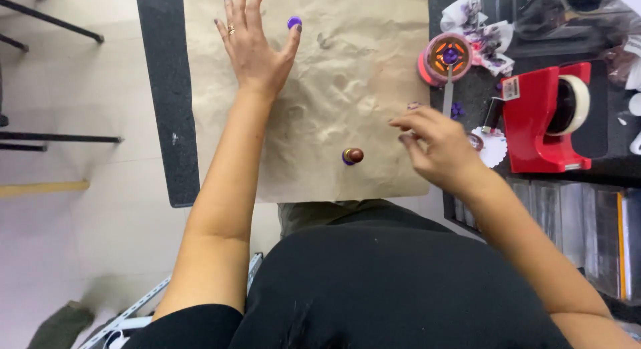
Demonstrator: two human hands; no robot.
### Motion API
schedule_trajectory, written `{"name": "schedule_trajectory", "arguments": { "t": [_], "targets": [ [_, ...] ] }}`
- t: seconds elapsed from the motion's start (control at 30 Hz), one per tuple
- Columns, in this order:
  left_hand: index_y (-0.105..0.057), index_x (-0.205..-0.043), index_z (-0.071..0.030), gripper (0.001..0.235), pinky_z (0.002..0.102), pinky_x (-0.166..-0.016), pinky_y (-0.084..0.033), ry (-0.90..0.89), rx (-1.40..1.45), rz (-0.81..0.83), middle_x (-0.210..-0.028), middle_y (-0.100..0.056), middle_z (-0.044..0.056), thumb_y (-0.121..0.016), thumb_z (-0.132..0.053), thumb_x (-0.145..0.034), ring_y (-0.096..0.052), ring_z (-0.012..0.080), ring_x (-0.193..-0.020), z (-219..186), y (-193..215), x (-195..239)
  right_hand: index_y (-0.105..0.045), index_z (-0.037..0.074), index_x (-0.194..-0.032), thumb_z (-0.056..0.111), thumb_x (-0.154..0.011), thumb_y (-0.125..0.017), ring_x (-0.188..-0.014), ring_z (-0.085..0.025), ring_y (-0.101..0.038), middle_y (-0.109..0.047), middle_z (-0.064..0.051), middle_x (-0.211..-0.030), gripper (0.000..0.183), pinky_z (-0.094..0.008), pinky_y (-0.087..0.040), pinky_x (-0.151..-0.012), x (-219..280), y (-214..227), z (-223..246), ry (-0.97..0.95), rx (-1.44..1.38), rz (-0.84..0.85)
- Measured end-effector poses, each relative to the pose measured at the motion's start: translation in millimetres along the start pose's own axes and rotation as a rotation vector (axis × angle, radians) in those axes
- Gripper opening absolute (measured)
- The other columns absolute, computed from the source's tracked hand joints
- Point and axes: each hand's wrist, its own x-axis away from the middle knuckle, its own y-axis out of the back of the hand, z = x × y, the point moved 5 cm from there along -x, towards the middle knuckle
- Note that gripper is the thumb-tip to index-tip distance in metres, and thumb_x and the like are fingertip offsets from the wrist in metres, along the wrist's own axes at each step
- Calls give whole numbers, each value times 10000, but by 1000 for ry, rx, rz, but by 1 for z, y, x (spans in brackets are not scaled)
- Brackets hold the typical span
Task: Melting wax beads in a spoon over a candle and using a stamp to create a wax seal on paper.
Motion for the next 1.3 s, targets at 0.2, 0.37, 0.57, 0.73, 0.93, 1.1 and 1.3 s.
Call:
{"name": "schedule_trajectory", "arguments": {
  "t": [0.2,0.37,0.57,0.73,0.93,1.1,1.3],
  "targets": [
    [-581,-1226,-75,385,490,-997,-450,-190,209,-163,-1175,-606,110,-703,-191,-880,-592,343,-1114,-62,65,85,-668,75,-1238,-13,-864,-678,-944,-245,-685,-690,-88,-1205,384,-332,-588,-850,6,-49,6,-120,-146,215],
    [-623,-1230,-166,529,525,-1053,-388,-368,255,212,-1264,-561,117,-757,-345,-750,-532,382,-1256,-61,41,155,-682,55,-1272,24,-877,-768,-1037,-342,-722,-719,-140,-1129,406,-404,-628,-819,4,-73,7,-33,-216,141],
    [-524,-1487,-233,625,604,-1203,-193,-520,-4,458,-1610,-381,147,-624,-494,-928,-266,403,-1532,-66,26,182,-718,78,-1168,42,-903,-774,-953,-325,-733,-743,-106,-1027,273,-408,-615,-791,9,-89,8,9,-182,40],
    [-488,-1536,-250,561,615,-1222,-152,-517,-32,531,-1655,-331,136,-495,-479,-1024,-203,392,-1557,-70,32,182,-732,64,-1149,-18,-903,-743,-924,-349,-736,-744,-133,-967,260,-408,-619,-772,12,-92,17,-66,-176,14],
    [-418,-1575,-342,591,627,-1234,-131,-483,-75,621,-1690,-257,102,-426,-576,-1032,-143,379,-1574,-68,32,180,-719,40,-1132,-87,-915,-687,-984,-392,-719,-715,-192,-965,253,-455,-623,-818,12,-92,19,-258,-278,20],
    [-328,-1620,-368,608,611,-1248,-81,-468,-82,706,-1717,-192,99,-372,-587,-1054,-56,366,-1586,-70,32,178,-717,50,-1136,-98,-947,-631,-956,-300,-723,-723,-170,-948,256,-433,-616,-815,13,-86,21,-344,-329,15],
    [-334,-1626,-349,619,616,-1254,-66,-473,-76,731,-1728,-119,98,-369,-586,-1056,-30,375,-1588,-70,31,179,-712,37,-1184,-82,-977,-659,-971,-255,-701,-732,-180,-981,245,-407,-606,-842,19,-94,2,-359,-422,-29]
  ]
}}
